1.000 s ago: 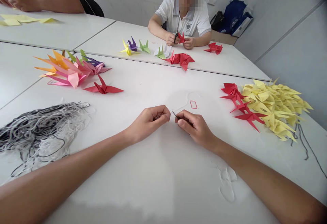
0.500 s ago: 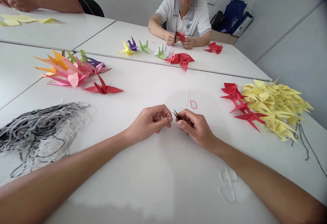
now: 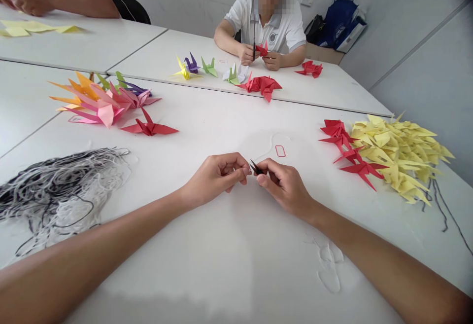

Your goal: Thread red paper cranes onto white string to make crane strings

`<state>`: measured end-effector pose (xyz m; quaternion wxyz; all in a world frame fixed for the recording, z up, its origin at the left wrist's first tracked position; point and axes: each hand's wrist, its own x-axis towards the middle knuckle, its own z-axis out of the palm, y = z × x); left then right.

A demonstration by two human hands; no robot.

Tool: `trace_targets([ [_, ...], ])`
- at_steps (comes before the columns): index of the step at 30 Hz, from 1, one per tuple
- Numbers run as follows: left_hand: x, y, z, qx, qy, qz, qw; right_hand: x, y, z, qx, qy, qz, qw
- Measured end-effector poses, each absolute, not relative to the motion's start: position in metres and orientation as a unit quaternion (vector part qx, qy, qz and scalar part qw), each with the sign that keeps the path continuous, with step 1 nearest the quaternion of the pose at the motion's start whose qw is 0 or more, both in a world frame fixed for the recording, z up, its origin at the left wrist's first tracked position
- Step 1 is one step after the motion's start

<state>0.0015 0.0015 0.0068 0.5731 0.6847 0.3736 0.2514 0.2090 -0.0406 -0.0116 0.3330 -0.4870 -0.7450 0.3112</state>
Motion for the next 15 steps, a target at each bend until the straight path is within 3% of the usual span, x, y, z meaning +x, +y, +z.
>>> trace_targets([
  [5, 0.0016, 0.0018, 0.0100, 0.685, 0.384, 0.244, 0.569, 0.2067, -0.0411, -0.0091, -0.489, -0.769, 0.266, 0.314],
  [15, 0.0014, 0.0026, 0.0096, 0.689, 0.386, 0.234, 0.567, 0.2074, -0.0410, -0.0094, -0.489, -0.765, 0.286, 0.306],
])
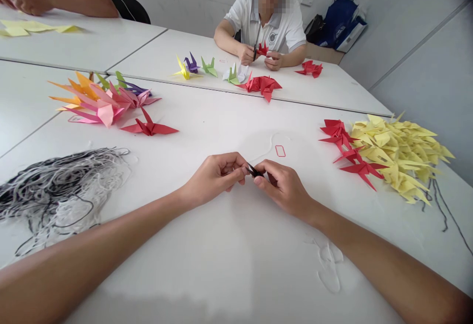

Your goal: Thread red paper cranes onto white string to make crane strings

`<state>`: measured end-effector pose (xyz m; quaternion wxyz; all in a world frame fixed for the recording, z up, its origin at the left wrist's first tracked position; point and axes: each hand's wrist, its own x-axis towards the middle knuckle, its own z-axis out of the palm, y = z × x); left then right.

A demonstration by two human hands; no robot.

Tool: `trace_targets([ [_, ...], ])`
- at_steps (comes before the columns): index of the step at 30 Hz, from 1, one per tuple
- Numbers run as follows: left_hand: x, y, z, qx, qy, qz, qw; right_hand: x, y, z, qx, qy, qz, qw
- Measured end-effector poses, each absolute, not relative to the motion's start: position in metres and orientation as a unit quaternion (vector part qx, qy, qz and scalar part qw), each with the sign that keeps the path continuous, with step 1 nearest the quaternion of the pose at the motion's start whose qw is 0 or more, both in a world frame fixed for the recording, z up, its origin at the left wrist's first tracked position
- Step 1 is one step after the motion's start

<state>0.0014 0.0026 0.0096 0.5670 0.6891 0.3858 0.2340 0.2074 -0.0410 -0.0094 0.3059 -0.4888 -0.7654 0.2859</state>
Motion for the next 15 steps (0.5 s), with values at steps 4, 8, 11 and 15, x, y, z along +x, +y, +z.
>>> trace_targets([
  [4, 0.0013, 0.0021, 0.0098, 0.691, 0.384, 0.235, 0.566, 0.2076, -0.0407, -0.0098, -0.486, -0.767, 0.284, 0.307],
  [8, 0.0015, 0.0012, 0.0110, 0.687, 0.383, 0.237, 0.570, 0.2077, -0.0402, -0.0096, -0.484, -0.766, 0.288, 0.310],
  [11, 0.0017, 0.0009, 0.0112, 0.683, 0.383, 0.238, 0.574, 0.2074, -0.0401, -0.0093, -0.481, -0.765, 0.289, 0.315],
  [15, 0.0014, 0.0015, 0.0081, 0.685, 0.382, 0.246, 0.569, 0.2071, -0.0404, -0.0098, -0.486, -0.763, 0.285, 0.317],
])
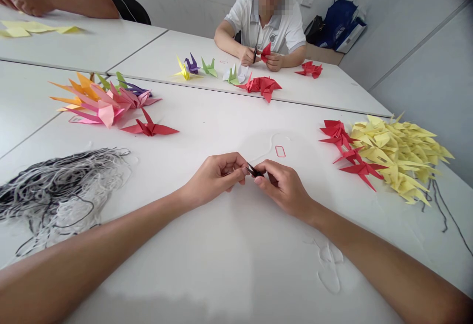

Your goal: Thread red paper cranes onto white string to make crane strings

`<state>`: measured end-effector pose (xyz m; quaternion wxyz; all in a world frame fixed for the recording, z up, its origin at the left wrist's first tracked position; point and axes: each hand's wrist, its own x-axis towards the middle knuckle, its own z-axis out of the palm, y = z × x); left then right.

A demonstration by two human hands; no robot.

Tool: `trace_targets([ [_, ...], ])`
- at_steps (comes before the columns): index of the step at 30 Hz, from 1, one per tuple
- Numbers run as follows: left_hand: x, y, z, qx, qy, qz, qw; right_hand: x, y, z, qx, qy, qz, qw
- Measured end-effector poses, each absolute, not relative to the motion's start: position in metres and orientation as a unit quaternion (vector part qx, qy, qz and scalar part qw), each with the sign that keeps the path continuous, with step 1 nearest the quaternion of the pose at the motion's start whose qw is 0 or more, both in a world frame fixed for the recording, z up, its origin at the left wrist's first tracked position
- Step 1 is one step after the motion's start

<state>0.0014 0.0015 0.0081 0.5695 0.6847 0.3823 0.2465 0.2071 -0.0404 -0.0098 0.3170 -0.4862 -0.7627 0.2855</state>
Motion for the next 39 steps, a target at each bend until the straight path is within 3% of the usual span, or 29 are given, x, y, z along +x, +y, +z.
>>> trace_targets([
  [16, 0.000, 0.004, 0.001, 0.669, 0.378, 0.320, 0.554, 0.207, -0.040, -0.011, -0.473, -0.776, 0.286, 0.304],
  [29, -0.001, 0.004, -0.002, 0.686, 0.364, 0.319, 0.543, 0.208, -0.038, -0.012, -0.520, -0.700, 0.307, 0.381],
  [34, -0.002, 0.001, 0.000, 0.704, 0.352, 0.325, 0.524, 0.213, -0.044, -0.011, -0.553, -0.701, 0.260, 0.369],
  [39, -0.004, -0.001, -0.002, 0.717, 0.334, 0.313, 0.525, 0.240, -0.064, -0.012, -0.593, -0.727, 0.134, 0.318],
])
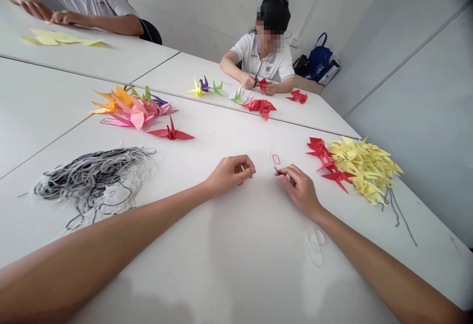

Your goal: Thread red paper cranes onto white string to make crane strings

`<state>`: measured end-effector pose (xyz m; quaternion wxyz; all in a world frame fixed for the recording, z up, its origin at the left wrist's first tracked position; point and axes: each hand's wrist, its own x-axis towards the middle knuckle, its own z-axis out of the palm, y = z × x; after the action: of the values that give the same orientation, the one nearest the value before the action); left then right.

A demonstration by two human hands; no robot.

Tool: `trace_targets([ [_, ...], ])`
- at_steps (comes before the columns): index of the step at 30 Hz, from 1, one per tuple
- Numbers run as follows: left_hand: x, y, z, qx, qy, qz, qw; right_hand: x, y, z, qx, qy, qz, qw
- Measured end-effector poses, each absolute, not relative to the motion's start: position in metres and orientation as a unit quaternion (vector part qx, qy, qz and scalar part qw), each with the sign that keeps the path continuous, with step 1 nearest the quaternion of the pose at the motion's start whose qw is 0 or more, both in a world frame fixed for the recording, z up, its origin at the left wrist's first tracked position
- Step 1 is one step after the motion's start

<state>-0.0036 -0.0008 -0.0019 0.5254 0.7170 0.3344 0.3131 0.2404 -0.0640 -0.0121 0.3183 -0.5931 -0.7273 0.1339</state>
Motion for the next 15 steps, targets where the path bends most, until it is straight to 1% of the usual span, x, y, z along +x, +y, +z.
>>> trace_targets([
  [5, -0.004, -0.001, -0.003, 0.721, 0.322, 0.310, 0.529, 0.282, -0.086, -0.023, -0.640, -0.720, -0.009, 0.266],
  [8, -0.004, -0.002, -0.002, 0.728, 0.312, 0.305, 0.528, 0.291, -0.093, -0.026, -0.636, -0.720, -0.068, 0.269],
  [11, -0.004, -0.003, -0.001, 0.737, 0.302, 0.298, 0.527, 0.278, -0.095, -0.021, -0.618, -0.729, -0.076, 0.286],
  [15, -0.003, -0.005, -0.002, 0.748, 0.284, 0.285, 0.528, 0.237, -0.092, -0.005, -0.577, -0.756, -0.052, 0.303],
])
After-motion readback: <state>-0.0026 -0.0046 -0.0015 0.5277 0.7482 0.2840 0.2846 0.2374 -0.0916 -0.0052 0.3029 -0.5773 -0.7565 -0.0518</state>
